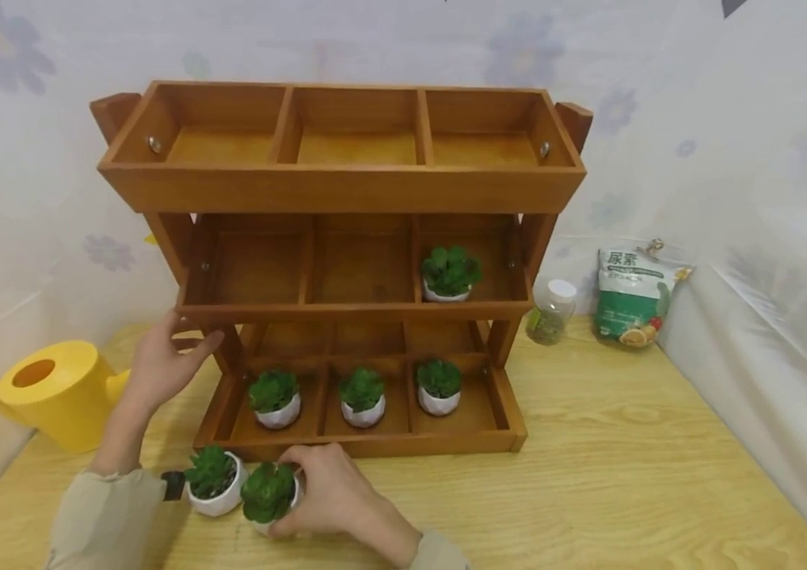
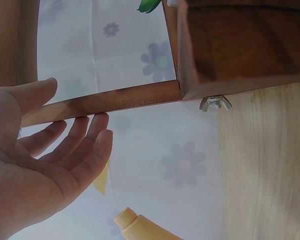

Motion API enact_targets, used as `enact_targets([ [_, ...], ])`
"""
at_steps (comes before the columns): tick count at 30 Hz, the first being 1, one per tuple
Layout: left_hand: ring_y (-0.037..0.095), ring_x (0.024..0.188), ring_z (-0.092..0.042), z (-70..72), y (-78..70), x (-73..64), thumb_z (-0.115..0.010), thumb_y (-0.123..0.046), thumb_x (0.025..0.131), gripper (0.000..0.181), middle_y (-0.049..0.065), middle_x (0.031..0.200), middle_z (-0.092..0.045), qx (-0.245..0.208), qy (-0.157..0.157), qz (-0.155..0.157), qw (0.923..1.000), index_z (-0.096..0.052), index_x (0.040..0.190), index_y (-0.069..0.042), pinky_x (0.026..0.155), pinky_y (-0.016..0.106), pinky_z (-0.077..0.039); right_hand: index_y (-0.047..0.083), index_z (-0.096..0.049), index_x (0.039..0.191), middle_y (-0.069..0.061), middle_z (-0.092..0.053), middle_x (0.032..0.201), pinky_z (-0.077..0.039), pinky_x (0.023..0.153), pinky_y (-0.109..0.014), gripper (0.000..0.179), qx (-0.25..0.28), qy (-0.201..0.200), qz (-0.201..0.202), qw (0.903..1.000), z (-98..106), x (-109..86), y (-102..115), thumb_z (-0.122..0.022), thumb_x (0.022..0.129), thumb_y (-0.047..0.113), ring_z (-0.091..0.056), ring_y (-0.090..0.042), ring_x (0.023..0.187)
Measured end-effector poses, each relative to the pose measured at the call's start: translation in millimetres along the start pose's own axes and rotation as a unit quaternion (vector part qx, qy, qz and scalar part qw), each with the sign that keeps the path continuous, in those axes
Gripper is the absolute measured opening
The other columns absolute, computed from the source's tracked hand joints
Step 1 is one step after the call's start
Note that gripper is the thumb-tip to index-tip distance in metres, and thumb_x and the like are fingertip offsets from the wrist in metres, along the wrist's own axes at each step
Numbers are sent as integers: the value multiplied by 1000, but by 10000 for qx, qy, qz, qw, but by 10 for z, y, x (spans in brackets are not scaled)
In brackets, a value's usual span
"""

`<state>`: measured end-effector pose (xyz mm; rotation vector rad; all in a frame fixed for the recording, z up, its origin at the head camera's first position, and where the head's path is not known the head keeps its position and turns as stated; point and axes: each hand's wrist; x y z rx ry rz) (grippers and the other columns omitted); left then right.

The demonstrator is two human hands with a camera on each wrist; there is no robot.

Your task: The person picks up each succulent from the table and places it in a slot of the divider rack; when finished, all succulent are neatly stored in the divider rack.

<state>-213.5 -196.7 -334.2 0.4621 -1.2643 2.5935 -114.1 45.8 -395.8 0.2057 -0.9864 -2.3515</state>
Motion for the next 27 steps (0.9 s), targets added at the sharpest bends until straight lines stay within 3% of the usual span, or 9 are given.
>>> enact_targets([
  [11,47,99,-62,36,-19,-7,-59,-22,95,49,31,123,-54,31,109,117,9999,-43,135,2,78,55,-55,15,-67,106,17,-61,92,-46,70,-14,52,108,-36,-116,9999,23,-4,26,-89,62,33,-53,3,81],
  [19,47,99,-62,27,-14,-1,-59,-23,96,50,31,124,-54,22,141,116,9998,-42,136,1,76,55,-55,13,-66,106,15,-62,90,-51,71,-18,51,938,-134,-135,9954,115,-20,32,-90,62,27,-57,2,79],
  [22,47,99,-62,25,-8,-3,-59,-24,96,50,31,124,-53,1,148,126,9998,-42,136,1,77,55,-55,13,-66,110,14,-64,93,-53,72,-20,52,1521,-133,-248,9880,173,-35,43,-90,64,24,-61,-1,84],
  [27,48,99,-61,28,-10,-8,-59,-23,96,50,31,124,-53,-45,160,128,9998,-42,136,1,78,55,-55,13,-67,112,7,-68,100,-55,77,-26,48,2663,-188,-565,9620,273,-68,97,-86,68,15,-64,-13,93],
])
Point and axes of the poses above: each hand's wrist, its own x-axis towards the middle knuckle, its own z-axis out of the back of the hand, y = z × x
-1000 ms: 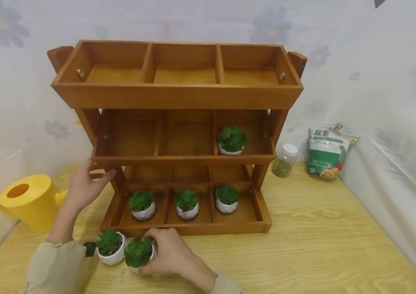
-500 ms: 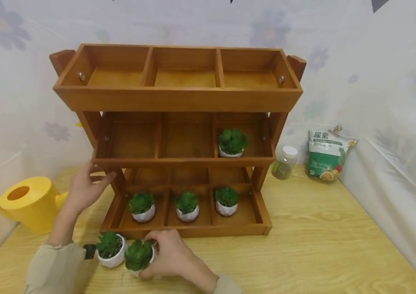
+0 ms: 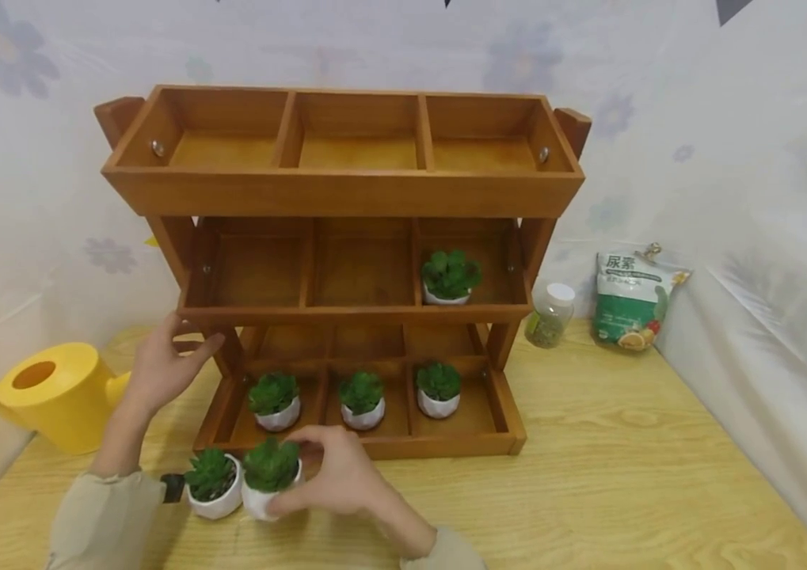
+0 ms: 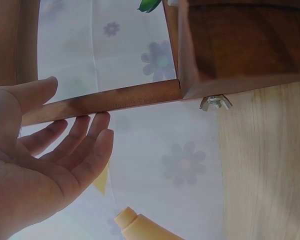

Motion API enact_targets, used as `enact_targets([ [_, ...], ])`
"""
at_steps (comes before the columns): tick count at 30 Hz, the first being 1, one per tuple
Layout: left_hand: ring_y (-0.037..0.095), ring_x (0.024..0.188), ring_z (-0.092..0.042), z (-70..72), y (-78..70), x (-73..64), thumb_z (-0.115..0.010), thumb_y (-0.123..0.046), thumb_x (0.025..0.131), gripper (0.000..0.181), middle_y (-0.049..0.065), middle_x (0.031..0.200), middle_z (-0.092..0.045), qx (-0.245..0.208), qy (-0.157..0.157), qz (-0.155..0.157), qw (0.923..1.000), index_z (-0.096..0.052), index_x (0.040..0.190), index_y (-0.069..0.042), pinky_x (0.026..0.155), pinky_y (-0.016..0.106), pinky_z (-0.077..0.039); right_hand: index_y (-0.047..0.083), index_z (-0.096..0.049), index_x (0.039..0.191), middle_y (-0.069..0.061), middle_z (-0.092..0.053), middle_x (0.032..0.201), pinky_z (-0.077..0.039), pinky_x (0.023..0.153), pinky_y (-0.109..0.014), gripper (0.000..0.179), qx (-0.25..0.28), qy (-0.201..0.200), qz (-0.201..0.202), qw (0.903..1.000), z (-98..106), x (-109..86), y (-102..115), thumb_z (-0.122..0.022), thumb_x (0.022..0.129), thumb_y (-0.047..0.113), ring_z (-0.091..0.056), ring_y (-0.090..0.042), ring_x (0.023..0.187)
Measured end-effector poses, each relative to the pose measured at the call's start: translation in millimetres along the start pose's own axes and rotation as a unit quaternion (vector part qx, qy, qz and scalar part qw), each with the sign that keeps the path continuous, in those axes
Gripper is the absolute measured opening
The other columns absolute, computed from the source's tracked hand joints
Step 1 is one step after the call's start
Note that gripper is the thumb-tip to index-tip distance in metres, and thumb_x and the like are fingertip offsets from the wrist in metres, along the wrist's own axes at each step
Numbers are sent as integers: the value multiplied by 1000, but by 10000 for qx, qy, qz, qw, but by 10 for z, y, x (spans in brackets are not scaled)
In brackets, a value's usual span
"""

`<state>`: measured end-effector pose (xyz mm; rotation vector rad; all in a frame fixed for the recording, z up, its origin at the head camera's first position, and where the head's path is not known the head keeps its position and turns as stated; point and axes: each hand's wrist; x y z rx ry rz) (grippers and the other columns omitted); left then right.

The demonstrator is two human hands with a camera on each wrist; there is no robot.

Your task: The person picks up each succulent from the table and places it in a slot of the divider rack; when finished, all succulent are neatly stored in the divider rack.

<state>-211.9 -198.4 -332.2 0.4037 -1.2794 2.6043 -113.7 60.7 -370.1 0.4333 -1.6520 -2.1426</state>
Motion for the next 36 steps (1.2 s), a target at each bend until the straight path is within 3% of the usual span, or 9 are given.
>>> enact_targets([
  [4,48,99,-62,0,-10,-6,-59,-22,96,51,31,123,-53,4,-19,-2,10000,-41,136,2,77,55,-55,11,-67,114,1,-68,103,-54,81,-29,45,585,-47,-93,9982,72,-16,95,-83,72,11,-65,-18,94],
  [8,47,98,-62,-2,4,-19,-60,-21,95,49,31,122,-54,37,-92,-7,10000,-42,135,2,78,55,-55,7,-64,118,-5,-69,104,-55,77,-29,46,956,-14,-77,9954,191,-16,229,-80,75,8,-66,-21,92],
  [18,47,95,-63,-9,3,-13,-61,-20,94,47,31,121,-56,101,-135,-44,9998,-44,133,1,75,54,-56,-1,-58,122,-10,-67,103,-56,78,-38,50,949,-129,410,9946,682,58,762,-77,80,18,-65,-23,91],
  [26,47,95,-63,-5,0,-10,-60,-20,95,46,31,121,-56,100,-146,-58,9998,-44,133,0,74,54,-56,5,-61,119,-12,-66,105,-56,78,-38,45,-132,-614,698,9956,1040,169,1141,-76,79,18,-63,-29,95],
  [31,47,96,-63,-6,0,-7,-60,-20,95,46,31,122,-55,70,-104,-61,9999,-44,133,1,75,54,-56,9,-63,116,-8,-67,104,-55,79,-38,44,-957,-1014,810,9869,1181,263,1267,-79,78,22,-64,-24,95],
  [36,48,98,-62,-3,-1,-8,-59,-22,96,49,32,124,-53,38,-30,-18,10000,-42,136,1,75,54,-55,8,-58,127,-5,-62,117,-52,85,-40,60,-1631,-1395,519,9753,1325,369,1329,-81,76,31,-59,-20,104],
])
Point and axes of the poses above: each hand's wrist, its own x-axis towards the middle knuckle, its own z-axis out of the back of the hand, y = z × x
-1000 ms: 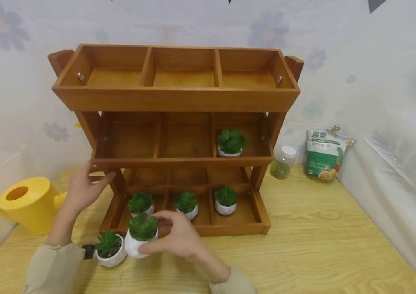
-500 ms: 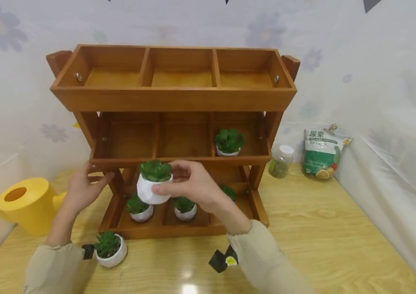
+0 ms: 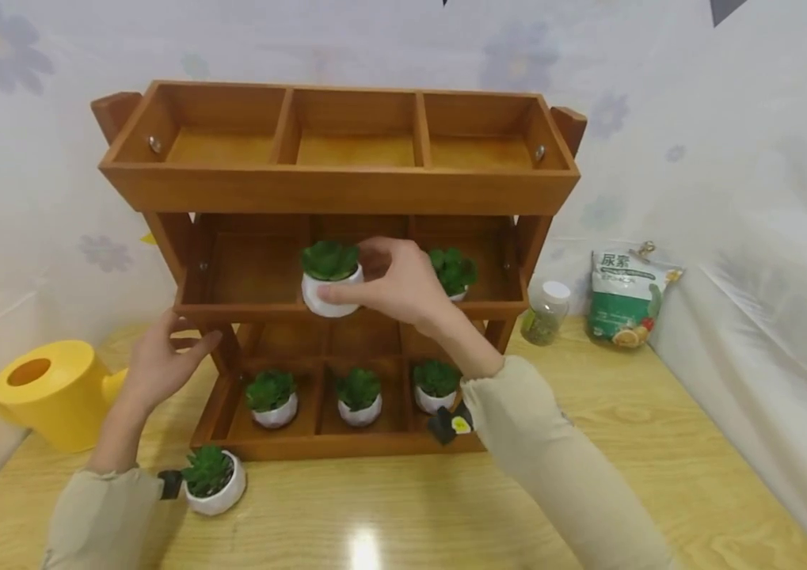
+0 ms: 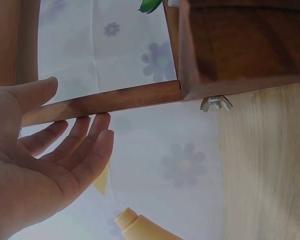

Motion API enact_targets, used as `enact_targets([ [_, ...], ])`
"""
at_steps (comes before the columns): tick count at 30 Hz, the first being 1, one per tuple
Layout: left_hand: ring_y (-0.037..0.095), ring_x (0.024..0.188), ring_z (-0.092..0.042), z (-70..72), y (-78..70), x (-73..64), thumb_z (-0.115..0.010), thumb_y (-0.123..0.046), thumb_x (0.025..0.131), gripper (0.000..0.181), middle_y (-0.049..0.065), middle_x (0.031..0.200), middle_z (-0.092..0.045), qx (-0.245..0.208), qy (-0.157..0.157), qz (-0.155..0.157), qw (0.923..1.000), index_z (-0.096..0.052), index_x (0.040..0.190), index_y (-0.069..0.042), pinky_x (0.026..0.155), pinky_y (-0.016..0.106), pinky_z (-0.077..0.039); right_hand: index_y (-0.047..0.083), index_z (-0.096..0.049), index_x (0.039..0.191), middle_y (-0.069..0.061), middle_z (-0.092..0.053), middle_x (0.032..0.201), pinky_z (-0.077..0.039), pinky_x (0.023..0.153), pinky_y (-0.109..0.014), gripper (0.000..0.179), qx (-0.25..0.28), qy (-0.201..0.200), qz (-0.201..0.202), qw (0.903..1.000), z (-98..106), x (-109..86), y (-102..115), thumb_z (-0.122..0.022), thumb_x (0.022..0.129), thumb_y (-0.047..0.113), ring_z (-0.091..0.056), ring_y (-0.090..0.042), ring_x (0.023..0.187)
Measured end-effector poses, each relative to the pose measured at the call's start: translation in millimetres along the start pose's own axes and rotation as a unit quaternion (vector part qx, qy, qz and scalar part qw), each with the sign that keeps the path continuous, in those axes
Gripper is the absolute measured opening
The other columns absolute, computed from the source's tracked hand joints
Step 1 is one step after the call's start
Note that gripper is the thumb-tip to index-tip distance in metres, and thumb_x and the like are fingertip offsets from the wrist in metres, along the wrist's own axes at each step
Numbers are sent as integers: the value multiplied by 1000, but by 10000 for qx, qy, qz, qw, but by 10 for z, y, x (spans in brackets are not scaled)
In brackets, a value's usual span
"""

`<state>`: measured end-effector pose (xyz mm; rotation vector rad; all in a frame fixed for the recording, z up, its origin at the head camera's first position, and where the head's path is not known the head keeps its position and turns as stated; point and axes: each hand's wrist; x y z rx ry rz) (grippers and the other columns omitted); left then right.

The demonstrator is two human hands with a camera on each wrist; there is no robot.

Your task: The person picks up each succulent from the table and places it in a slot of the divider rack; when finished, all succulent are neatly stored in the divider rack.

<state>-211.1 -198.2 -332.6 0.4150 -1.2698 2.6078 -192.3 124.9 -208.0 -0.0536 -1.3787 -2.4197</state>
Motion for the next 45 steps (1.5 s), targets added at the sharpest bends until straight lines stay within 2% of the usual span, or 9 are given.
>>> enact_targets([
  [4,48,98,-62,3,-6,0,-59,-22,96,49,32,124,-53,-11,13,15,10000,-42,135,1,76,54,-55,6,-52,134,-7,-57,126,-50,90,-41,71,-394,-112,-165,9990,66,98,5,-81,75,35,-56,-21,111],
  [12,48,98,-62,17,-19,2,-59,-21,96,48,32,123,-53,-13,-6,-28,10000,-42,134,2,76,55,-55,6,-50,138,-10,-52,134,-48,95,-43,79,-1018,-334,-312,9938,74,284,30,-83,73,37,-51,-24,120],
  [16,48,98,-62,15,-22,1,-59,-21,96,47,32,123,-54,7,-8,-34,10000,-43,134,2,76,55,-55,10,-47,141,-8,-50,139,-48,95,-42,83,-1079,-429,-355,9926,68,362,35,-84,72,36,-51,-24,122],
  [21,48,98,-62,20,-24,-3,-60,-21,95,48,32,123,-54,18,-11,-45,10000,-43,134,2,77,54,-55,14,-42,145,-7,-46,143,-48,96,-41,85,-1025,-257,-426,9935,72,442,24,-84,73,31,-49,-24,124],
  [26,47,98,-61,16,-26,3,-60,-22,95,50,32,123,-53,-6,9,-108,9999,-42,135,2,78,54,-55,15,-38,146,-8,-42,145,-48,96,-41,87,-789,-263,-90,9965,77,523,4,-84,72,18,-49,-28,123],
  [29,48,99,-61,16,-30,4,-60,-23,95,51,32,124,-52,-12,43,-63,10000,-41,136,2,77,54,-55,11,-39,145,-11,-44,143,-48,96,-41,86,-882,-208,93,9958,69,564,-11,-84,72,15,-51,-29,120],
  [33,49,100,-60,22,-36,1,-59,-24,96,53,33,125,-51,14,94,6,10000,-39,138,2,77,54,-55,8,-46,140,-11,-51,136,-48,96,-39,76,-1318,124,-107,9911,51,593,-21,-83,73,21,-54,-26,118],
  [40,48,100,-60,26,-40,-6,-59,-23,96,53,32,125,-52,18,81,7,10000,-39,139,1,78,54,-55,12,-48,140,-8,-48,141,-38,105,-43,74,-2377,550,-248,9695,72,610,25,-81,75,29,-43,-26,129],
  [45,49,99,-61,20,-40,-9,-59,-23,96,52,33,124,-52,13,46,-48,10000,-40,138,1,77,54,-55,9,-50,137,-11,-51,138,-39,105,-44,71,-2513,584,-172,9660,99,592,58,-81,75,27,-45,-27,128],
])
Point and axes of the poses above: each hand's wrist, its own x-axis towards the middle knuckle, its own z-axis out of the back of the hand, y = z × x
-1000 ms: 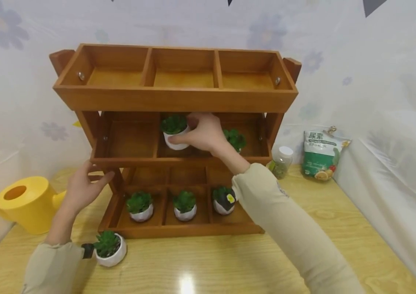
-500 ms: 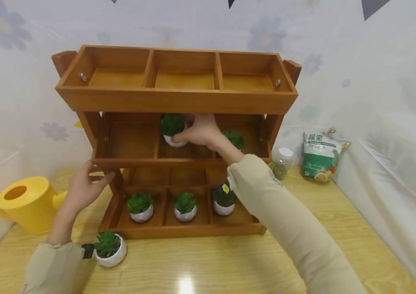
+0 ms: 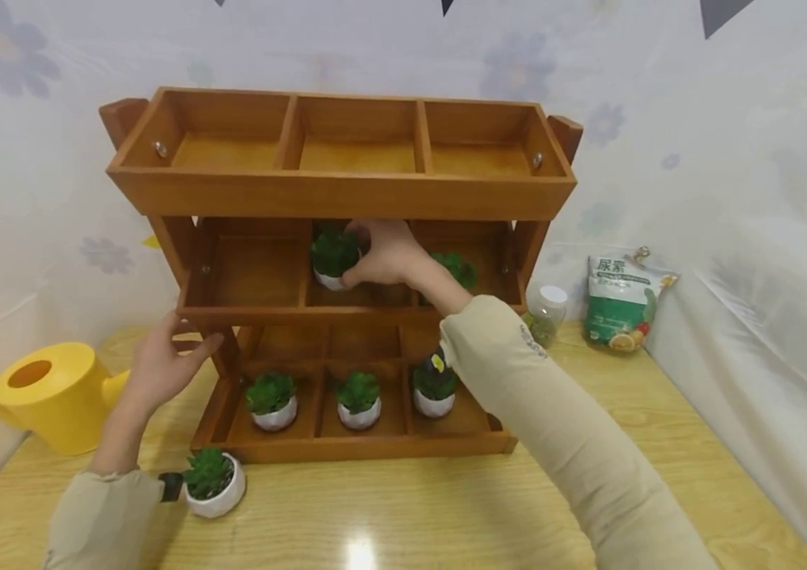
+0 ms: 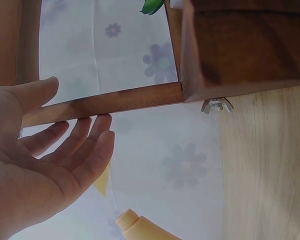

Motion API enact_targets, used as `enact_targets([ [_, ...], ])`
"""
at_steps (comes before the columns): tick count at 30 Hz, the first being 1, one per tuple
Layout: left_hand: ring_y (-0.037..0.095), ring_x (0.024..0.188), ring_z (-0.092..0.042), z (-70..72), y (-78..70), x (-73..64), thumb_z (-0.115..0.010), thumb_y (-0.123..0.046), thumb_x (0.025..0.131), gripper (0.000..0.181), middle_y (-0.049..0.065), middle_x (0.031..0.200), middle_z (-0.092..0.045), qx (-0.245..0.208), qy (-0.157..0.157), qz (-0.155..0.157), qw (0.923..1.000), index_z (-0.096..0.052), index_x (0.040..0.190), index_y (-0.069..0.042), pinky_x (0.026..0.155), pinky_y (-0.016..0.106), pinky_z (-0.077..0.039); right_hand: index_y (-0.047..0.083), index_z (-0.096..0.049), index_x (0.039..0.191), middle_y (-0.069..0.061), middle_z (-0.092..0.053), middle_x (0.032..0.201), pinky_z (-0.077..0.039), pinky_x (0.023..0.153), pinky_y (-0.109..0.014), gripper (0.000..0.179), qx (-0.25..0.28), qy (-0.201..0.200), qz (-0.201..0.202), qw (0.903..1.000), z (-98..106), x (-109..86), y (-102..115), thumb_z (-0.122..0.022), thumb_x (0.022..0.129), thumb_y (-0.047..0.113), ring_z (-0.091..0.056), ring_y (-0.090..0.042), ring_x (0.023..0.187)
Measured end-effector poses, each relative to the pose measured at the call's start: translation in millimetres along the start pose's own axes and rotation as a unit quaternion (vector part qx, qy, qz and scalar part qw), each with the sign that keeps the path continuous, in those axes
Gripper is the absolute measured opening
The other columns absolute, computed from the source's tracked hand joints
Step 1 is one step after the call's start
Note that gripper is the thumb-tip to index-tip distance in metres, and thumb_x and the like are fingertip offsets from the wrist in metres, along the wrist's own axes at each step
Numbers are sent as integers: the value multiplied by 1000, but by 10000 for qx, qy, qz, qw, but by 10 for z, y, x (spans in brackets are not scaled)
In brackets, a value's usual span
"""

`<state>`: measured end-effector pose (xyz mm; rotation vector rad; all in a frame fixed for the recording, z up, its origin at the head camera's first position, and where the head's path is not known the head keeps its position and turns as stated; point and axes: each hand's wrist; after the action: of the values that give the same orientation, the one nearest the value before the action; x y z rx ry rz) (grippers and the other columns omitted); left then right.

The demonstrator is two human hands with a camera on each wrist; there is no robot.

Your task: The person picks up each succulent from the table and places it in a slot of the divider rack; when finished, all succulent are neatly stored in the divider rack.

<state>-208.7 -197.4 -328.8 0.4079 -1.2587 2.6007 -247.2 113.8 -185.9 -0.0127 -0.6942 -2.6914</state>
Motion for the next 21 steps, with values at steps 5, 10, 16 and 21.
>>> enact_targets([
  [5,48,99,-61,2,5,2,-60,-20,95,51,33,123,-53,-18,-49,-24,10000,-40,137,2,79,55,-54,6,-53,133,-12,-57,129,-44,99,-43,65,25,-76,182,9998,36,-45,-6,-80,76,23,-53,-28,117],
  [10,48,100,-61,-13,5,8,-59,-21,96,51,33,124,-52,-29,48,32,10000,-39,137,1,77,54,-55,6,-55,131,-11,-59,124,-51,89,-40,60,119,97,266,9995,76,-131,-57,-79,77,17,-61,-25,105],
  [16,48,100,-60,-3,-16,15,-59,-23,96,54,33,124,-52,-77,41,-11,10000,-38,139,2,80,55,-54,4,-57,127,-13,-59,121,-55,83,-39,54,356,243,458,9980,169,-253,-59,-78,77,10,-63,-28,102],
  [21,47,99,-61,4,11,2,-59,-23,96,53,33,124,-52,-59,-7,0,10000,-39,139,1,79,54,-54,3,-58,124,-13,-60,119,-54,86,-38,49,520,97,849,9950,151,-377,-30,-76,80,14,-62,-27,103],
])
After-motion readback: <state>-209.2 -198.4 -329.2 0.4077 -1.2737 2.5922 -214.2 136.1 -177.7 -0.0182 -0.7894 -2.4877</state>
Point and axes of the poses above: each hand's wrist, its own x-axis towards the middle knuckle, its own z-axis out of the back of the hand, y = z × x
